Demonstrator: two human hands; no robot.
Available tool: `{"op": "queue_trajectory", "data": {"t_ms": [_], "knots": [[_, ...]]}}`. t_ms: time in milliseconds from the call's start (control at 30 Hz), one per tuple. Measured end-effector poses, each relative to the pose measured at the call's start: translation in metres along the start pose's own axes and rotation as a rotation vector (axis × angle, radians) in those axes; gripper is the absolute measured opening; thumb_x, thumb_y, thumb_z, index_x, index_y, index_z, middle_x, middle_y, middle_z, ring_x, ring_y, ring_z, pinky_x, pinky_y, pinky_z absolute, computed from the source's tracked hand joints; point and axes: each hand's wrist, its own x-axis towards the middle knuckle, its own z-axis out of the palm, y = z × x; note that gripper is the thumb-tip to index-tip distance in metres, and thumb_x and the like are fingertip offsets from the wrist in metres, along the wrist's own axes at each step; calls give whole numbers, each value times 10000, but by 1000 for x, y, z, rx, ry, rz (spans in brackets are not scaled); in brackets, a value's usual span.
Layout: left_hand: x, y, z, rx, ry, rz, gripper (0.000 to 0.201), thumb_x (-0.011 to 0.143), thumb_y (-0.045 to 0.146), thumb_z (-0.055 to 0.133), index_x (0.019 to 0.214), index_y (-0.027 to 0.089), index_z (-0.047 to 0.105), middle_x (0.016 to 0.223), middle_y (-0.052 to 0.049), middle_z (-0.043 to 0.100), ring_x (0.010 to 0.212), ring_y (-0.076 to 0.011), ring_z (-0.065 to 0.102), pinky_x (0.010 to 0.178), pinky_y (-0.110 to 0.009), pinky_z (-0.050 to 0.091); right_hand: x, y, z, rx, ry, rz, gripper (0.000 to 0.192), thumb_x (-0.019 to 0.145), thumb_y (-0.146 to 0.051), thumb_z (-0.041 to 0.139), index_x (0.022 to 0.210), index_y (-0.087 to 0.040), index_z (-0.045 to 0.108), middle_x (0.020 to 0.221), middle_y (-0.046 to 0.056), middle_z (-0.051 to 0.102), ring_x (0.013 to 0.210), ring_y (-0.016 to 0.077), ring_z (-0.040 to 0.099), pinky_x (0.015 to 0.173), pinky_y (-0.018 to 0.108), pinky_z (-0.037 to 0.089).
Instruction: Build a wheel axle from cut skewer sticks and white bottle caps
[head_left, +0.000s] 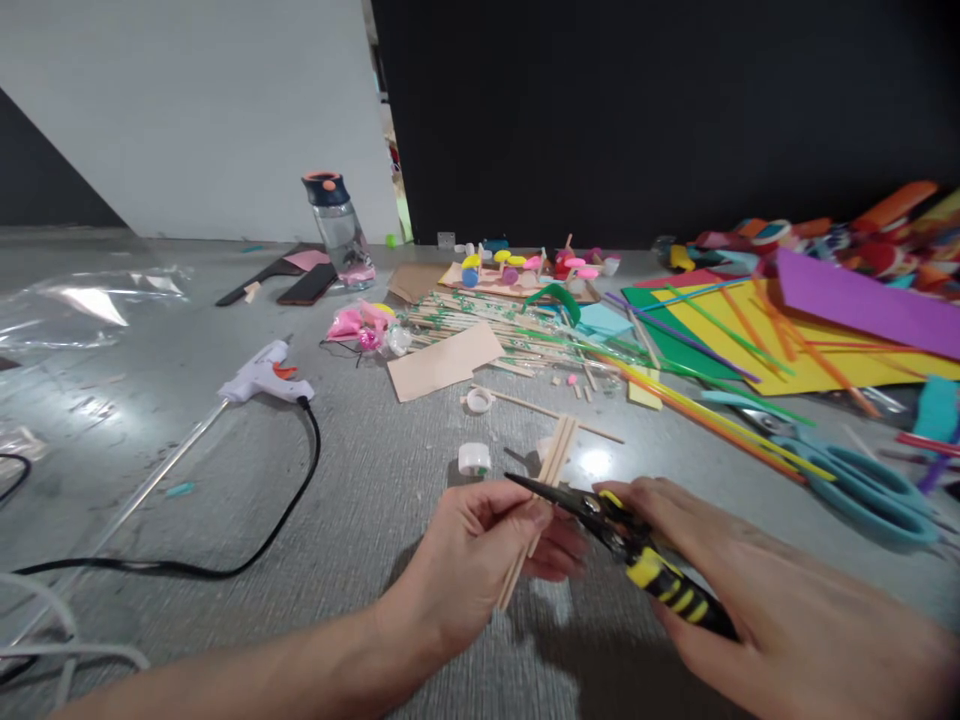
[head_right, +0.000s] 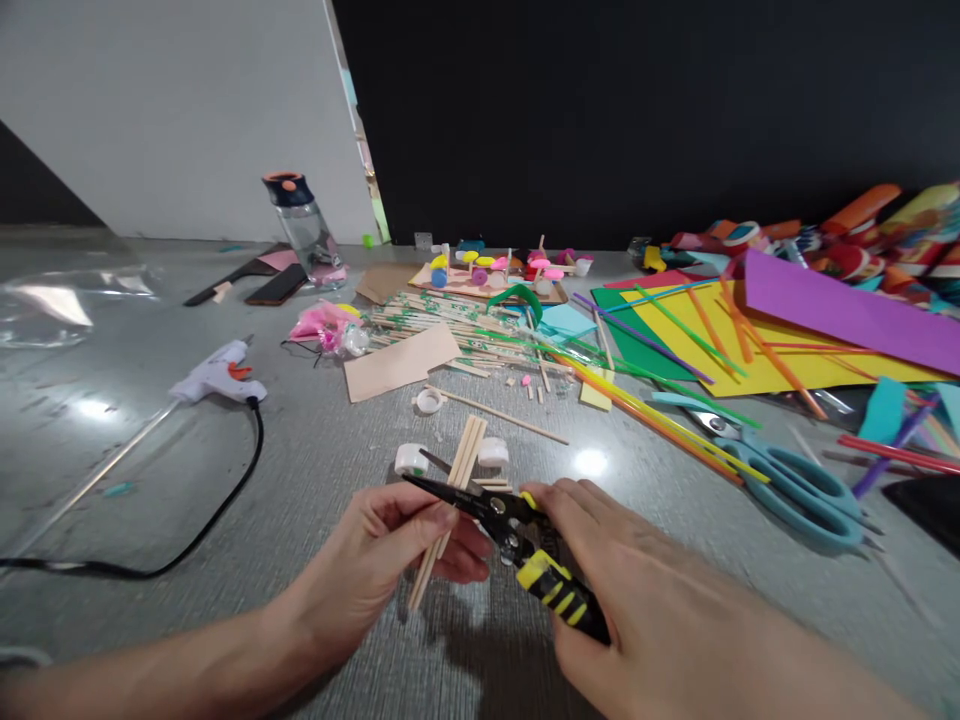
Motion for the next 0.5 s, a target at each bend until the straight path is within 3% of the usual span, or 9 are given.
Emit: {"op": "queue_trajectory", "data": {"t_ms": [300,500], "knots": [[1,-2,2,28,30,-7,202,769,327,765,741,127,769,719,-60,765,618,-141,718,651,-256,603,3,0,0,54,18,-6,767,779,-169,559,1496,-257,304,1278,86,664,1059,298,699,774,367,636],[2,-5,2,46,29,-15,257,729,380,776,713,124,757,671,-53,749,575,-127,698,604,-232,578,11,-8,-4,18,206,-99,679,629,-108,499,1298,-224,480,1105,79,730,914,277,742,662,325,655]]}}
